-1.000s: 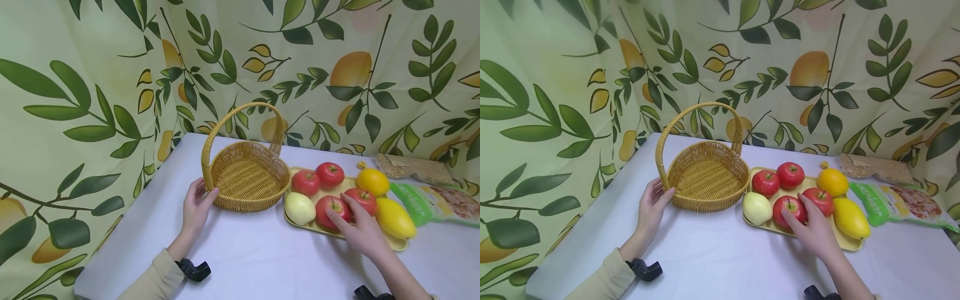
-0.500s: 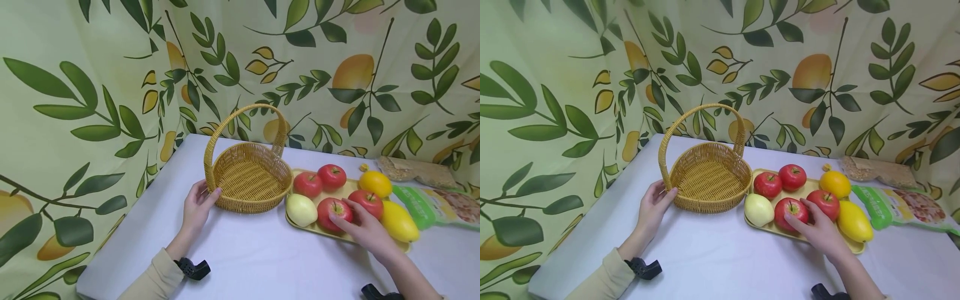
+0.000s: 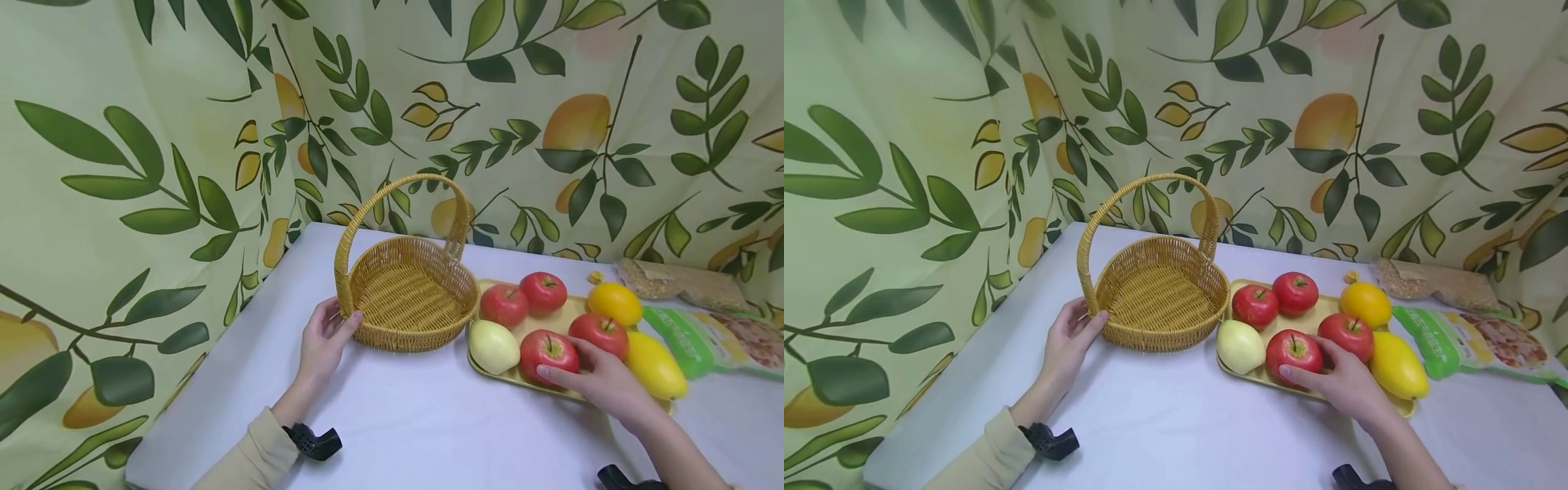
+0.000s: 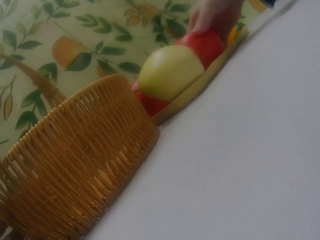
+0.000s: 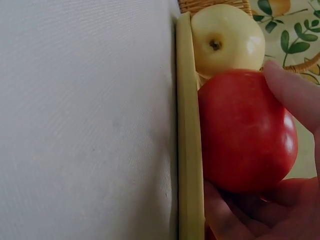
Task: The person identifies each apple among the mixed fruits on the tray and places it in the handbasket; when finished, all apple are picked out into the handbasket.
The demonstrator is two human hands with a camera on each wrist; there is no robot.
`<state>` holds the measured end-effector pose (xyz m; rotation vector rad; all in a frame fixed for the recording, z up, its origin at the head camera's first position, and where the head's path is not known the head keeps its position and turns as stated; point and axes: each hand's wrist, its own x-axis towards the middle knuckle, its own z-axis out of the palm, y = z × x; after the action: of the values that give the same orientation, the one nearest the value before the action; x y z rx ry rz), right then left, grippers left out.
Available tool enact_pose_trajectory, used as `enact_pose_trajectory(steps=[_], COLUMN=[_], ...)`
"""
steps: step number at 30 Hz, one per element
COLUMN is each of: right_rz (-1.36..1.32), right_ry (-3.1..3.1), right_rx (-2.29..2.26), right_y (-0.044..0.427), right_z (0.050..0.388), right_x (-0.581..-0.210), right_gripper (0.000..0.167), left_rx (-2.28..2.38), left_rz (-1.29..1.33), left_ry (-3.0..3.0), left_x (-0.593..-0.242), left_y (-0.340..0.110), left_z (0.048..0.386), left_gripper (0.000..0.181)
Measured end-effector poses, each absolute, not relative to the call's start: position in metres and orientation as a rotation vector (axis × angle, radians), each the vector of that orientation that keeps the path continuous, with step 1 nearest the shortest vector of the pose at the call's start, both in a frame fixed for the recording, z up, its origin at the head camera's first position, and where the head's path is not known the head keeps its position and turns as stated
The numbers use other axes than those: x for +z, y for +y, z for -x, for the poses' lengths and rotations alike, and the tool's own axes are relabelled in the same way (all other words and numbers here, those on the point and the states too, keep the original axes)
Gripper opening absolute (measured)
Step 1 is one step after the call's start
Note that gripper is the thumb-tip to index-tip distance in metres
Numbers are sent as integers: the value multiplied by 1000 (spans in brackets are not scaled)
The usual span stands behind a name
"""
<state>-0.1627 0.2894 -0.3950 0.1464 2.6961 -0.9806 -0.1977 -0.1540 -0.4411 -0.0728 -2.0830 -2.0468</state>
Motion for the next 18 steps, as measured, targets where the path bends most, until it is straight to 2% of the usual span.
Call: enact_pose_trajectory(steps=[18], right_rz=[-212], right_ry=[2722], right_rx=[-1063], right_y=[285], right_z=[156], right_x=[-395], right_gripper=[113], left_rx=[-1965], left_rz=[47], left_ry=[-2111], left_x=[-440], left_y=[-154], left_z=[197], left_gripper=[57])
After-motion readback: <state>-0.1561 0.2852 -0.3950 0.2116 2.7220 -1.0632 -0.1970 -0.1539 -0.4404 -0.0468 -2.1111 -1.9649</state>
